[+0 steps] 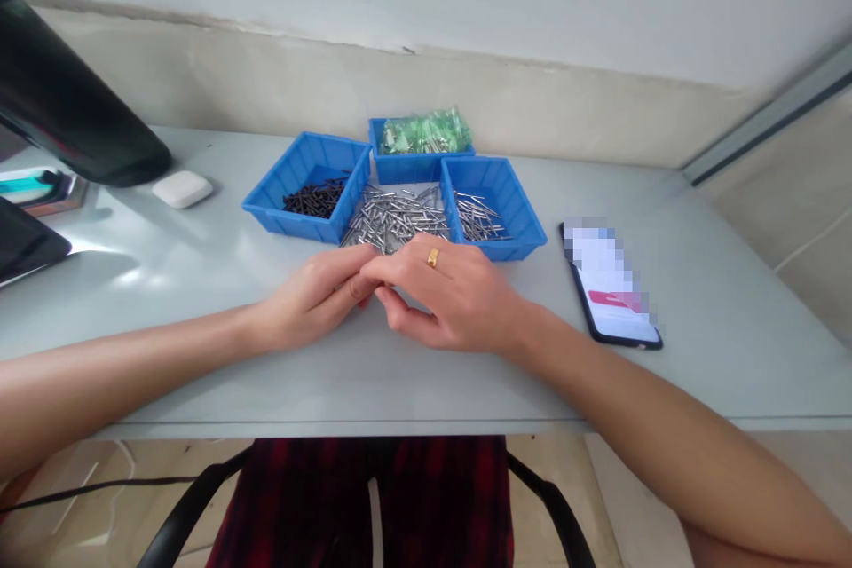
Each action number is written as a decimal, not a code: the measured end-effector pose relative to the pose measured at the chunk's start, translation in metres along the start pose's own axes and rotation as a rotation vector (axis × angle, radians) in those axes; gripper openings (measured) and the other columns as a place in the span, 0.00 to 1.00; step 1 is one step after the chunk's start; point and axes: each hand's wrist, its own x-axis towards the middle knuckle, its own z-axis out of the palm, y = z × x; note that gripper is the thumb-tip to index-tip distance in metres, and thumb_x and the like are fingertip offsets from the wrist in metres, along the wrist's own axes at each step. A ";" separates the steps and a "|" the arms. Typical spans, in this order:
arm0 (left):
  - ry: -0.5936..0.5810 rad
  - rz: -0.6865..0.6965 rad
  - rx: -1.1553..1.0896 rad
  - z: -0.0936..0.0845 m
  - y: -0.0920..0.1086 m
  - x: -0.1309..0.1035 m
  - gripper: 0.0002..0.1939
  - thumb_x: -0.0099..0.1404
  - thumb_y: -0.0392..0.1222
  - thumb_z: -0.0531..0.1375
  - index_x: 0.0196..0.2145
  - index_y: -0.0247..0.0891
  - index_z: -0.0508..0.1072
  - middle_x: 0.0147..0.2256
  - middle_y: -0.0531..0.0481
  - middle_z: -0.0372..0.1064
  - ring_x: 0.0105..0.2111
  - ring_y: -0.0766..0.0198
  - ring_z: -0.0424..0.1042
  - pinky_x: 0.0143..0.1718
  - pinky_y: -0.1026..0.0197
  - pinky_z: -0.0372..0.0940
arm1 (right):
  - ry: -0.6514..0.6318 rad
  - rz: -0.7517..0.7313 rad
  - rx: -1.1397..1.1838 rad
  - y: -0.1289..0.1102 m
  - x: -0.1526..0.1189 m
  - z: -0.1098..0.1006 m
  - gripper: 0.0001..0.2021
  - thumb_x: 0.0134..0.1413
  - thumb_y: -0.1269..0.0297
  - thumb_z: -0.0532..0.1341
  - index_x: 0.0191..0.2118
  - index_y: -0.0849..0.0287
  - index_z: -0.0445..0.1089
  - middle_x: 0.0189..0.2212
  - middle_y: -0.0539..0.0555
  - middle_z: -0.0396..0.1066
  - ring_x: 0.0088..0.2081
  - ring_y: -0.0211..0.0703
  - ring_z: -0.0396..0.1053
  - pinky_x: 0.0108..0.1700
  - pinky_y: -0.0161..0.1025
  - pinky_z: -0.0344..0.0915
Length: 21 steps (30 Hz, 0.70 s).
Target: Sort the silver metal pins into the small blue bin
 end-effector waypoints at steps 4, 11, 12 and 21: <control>0.022 -0.003 -0.016 0.001 -0.001 0.001 0.12 0.72 0.40 0.48 0.35 0.35 0.68 0.29 0.52 0.66 0.29 0.70 0.65 0.31 0.68 0.60 | 0.072 0.055 -0.026 0.000 0.000 0.001 0.10 0.55 0.71 0.58 0.43 0.56 0.67 0.31 0.49 0.75 0.32 0.37 0.71 0.33 0.36 0.68; 0.016 -0.065 -0.134 0.001 0.002 0.000 0.06 0.70 0.40 0.52 0.41 0.36 0.66 0.32 0.54 0.71 0.31 0.71 0.69 0.32 0.71 0.64 | 0.109 -0.008 -0.061 0.003 0.000 0.000 0.07 0.55 0.72 0.58 0.38 0.54 0.68 0.33 0.49 0.76 0.34 0.38 0.73 0.38 0.38 0.70; 0.018 -0.077 -0.152 0.001 0.002 0.000 0.07 0.70 0.40 0.52 0.42 0.36 0.66 0.33 0.53 0.71 0.31 0.71 0.70 0.32 0.71 0.64 | 0.103 -0.002 -0.063 0.003 0.000 0.000 0.06 0.56 0.72 0.58 0.38 0.54 0.68 0.33 0.48 0.76 0.33 0.38 0.73 0.37 0.38 0.70; 0.063 -0.010 -0.001 0.000 -0.001 0.003 0.06 0.66 0.39 0.56 0.34 0.35 0.70 0.32 0.52 0.66 0.31 0.70 0.67 0.30 0.70 0.63 | 0.051 -0.037 -0.061 0.005 -0.002 0.000 0.05 0.56 0.70 0.59 0.37 0.54 0.68 0.32 0.47 0.75 0.35 0.37 0.72 0.38 0.37 0.69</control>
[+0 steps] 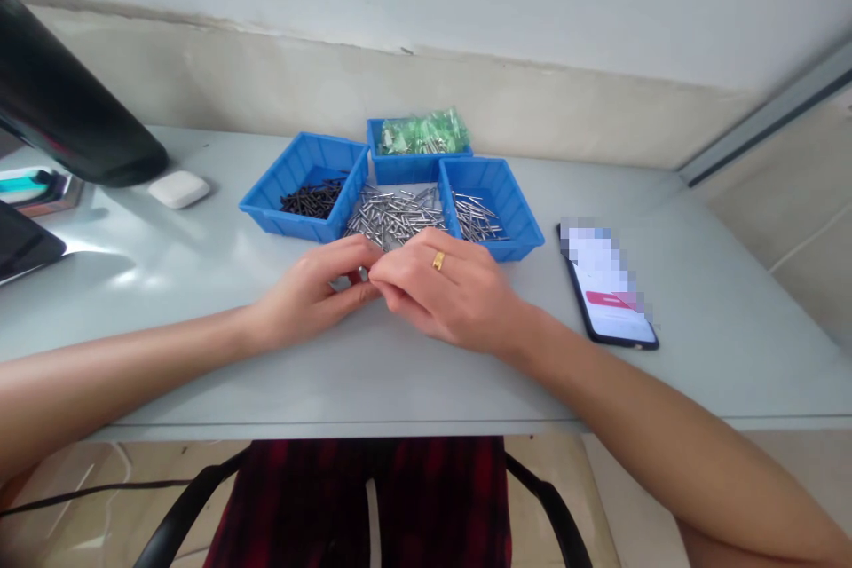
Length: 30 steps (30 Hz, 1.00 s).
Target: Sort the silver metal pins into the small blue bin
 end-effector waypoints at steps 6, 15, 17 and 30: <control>0.027 0.030 0.023 0.001 -0.003 0.000 0.05 0.64 0.35 0.57 0.29 0.33 0.70 0.30 0.52 0.65 0.29 0.72 0.65 0.30 0.70 0.61 | 0.064 -0.159 -0.040 -0.001 0.004 0.003 0.08 0.52 0.71 0.63 0.40 0.61 0.67 0.33 0.54 0.74 0.36 0.40 0.70 0.39 0.39 0.70; 0.062 -0.002 -0.023 0.000 0.000 0.001 0.06 0.62 0.35 0.58 0.27 0.33 0.69 0.27 0.54 0.63 0.27 0.73 0.63 0.26 0.72 0.60 | 0.036 -0.144 -0.054 -0.001 0.004 0.004 0.11 0.56 0.65 0.60 0.45 0.59 0.65 0.38 0.56 0.72 0.39 0.42 0.68 0.41 0.42 0.69; 0.067 -0.013 -0.031 0.000 0.000 0.001 0.06 0.63 0.36 0.59 0.28 0.33 0.71 0.27 0.54 0.63 0.27 0.73 0.64 0.27 0.72 0.61 | 0.049 -0.125 -0.063 0.000 0.004 0.004 0.12 0.56 0.66 0.60 0.46 0.60 0.65 0.38 0.56 0.72 0.39 0.42 0.68 0.41 0.42 0.69; 0.076 0.013 -0.025 0.001 -0.001 0.002 0.07 0.61 0.33 0.58 0.24 0.34 0.68 0.27 0.54 0.64 0.25 0.74 0.63 0.24 0.73 0.58 | -0.023 -0.145 -0.071 0.003 0.003 0.006 0.12 0.59 0.61 0.57 0.47 0.58 0.64 0.40 0.58 0.69 0.41 0.45 0.67 0.41 0.44 0.69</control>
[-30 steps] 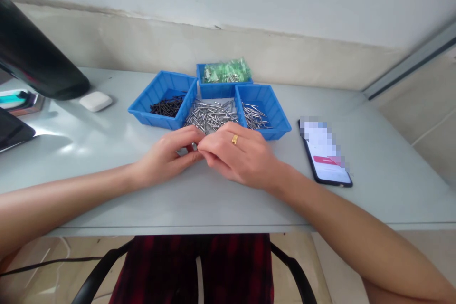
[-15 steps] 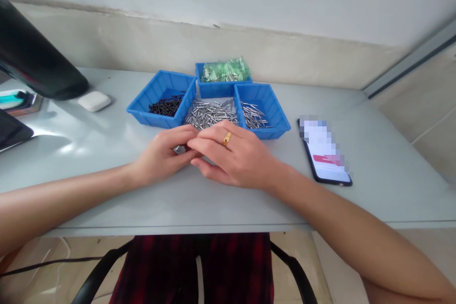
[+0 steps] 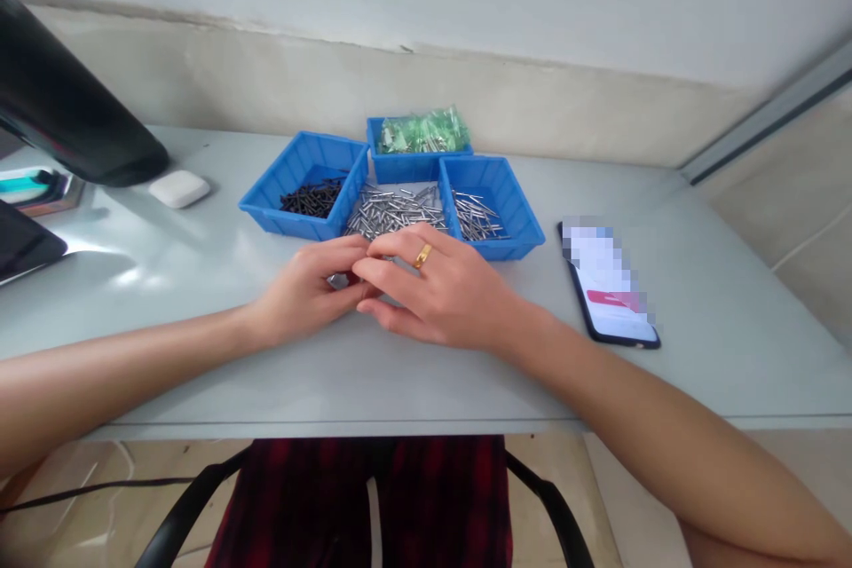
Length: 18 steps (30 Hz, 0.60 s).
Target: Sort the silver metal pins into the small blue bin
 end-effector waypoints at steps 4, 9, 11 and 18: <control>-0.005 -0.007 0.005 0.000 0.000 0.000 0.07 0.59 0.32 0.58 0.24 0.34 0.67 0.26 0.55 0.62 0.25 0.74 0.62 0.23 0.73 0.57 | -0.027 -0.002 0.006 0.001 0.000 0.000 0.11 0.60 0.60 0.56 0.46 0.58 0.66 0.42 0.58 0.69 0.42 0.45 0.67 0.43 0.45 0.68; -0.024 -0.014 0.023 0.000 -0.002 -0.001 0.06 0.59 0.32 0.58 0.25 0.33 0.69 0.26 0.55 0.62 0.25 0.74 0.61 0.25 0.72 0.58 | -0.058 -0.016 -0.005 0.001 0.001 -0.002 0.10 0.60 0.60 0.56 0.40 0.61 0.69 0.42 0.61 0.68 0.43 0.46 0.66 0.45 0.46 0.67; -0.029 -0.015 0.027 0.000 -0.002 -0.001 0.05 0.59 0.32 0.57 0.25 0.33 0.69 0.26 0.55 0.62 0.25 0.73 0.61 0.26 0.71 0.58 | -0.068 -0.014 -0.011 0.000 0.002 -0.002 0.11 0.61 0.59 0.55 0.39 0.61 0.69 0.42 0.61 0.68 0.43 0.46 0.66 0.45 0.47 0.67; 0.010 -0.002 -0.019 -0.001 -0.001 -0.001 0.06 0.62 0.33 0.59 0.27 0.34 0.71 0.26 0.55 0.63 0.25 0.74 0.63 0.26 0.73 0.60 | 0.033 0.011 -0.045 -0.001 0.002 -0.001 0.11 0.58 0.62 0.58 0.44 0.62 0.67 0.40 0.61 0.70 0.42 0.46 0.68 0.43 0.45 0.68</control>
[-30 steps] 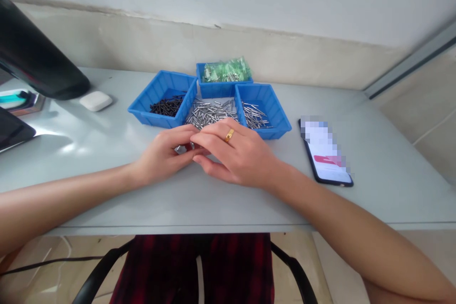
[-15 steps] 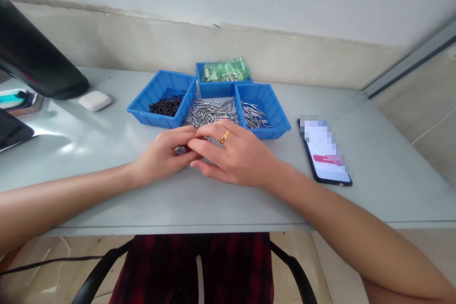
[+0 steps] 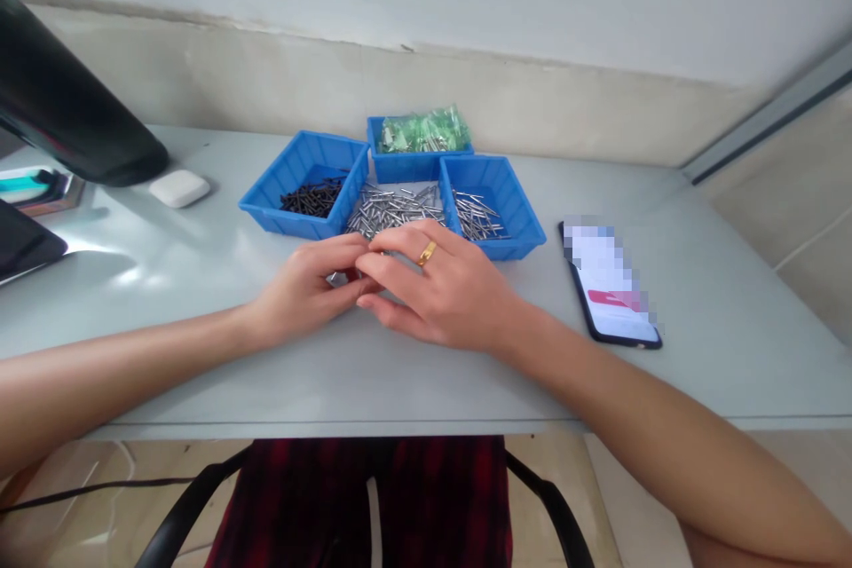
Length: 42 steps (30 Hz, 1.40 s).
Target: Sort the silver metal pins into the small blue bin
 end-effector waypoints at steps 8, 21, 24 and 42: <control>0.023 -0.056 -0.026 -0.001 0.001 -0.001 0.07 0.66 0.36 0.57 0.39 0.35 0.75 0.32 0.52 0.70 0.31 0.71 0.68 0.31 0.72 0.64 | -0.011 0.168 -0.046 -0.001 -0.003 0.000 0.08 0.59 0.65 0.57 0.43 0.60 0.67 0.31 0.53 0.73 0.33 0.41 0.70 0.37 0.39 0.67; -0.008 -0.009 0.009 -0.002 0.002 -0.001 0.06 0.67 0.38 0.56 0.35 0.35 0.72 0.31 0.52 0.70 0.30 0.71 0.67 0.30 0.70 0.62 | -0.062 0.222 0.222 -0.004 0.001 -0.010 0.04 0.61 0.64 0.55 0.37 0.56 0.66 0.26 0.46 0.71 0.29 0.33 0.69 0.30 0.31 0.62; -0.024 -0.006 0.007 -0.002 0.003 -0.001 0.06 0.67 0.37 0.56 0.35 0.36 0.72 0.32 0.52 0.70 0.30 0.71 0.68 0.30 0.70 0.62 | -0.068 0.256 0.287 -0.005 0.002 -0.011 0.03 0.60 0.65 0.56 0.35 0.56 0.65 0.26 0.45 0.71 0.28 0.33 0.69 0.30 0.31 0.62; 0.011 -0.095 -0.023 -0.002 0.005 0.000 0.05 0.66 0.37 0.56 0.34 0.35 0.72 0.31 0.54 0.72 0.30 0.71 0.69 0.29 0.71 0.63 | -0.072 0.334 0.333 -0.004 0.001 -0.008 0.05 0.59 0.67 0.57 0.40 0.56 0.67 0.31 0.47 0.72 0.29 0.32 0.68 0.33 0.32 0.64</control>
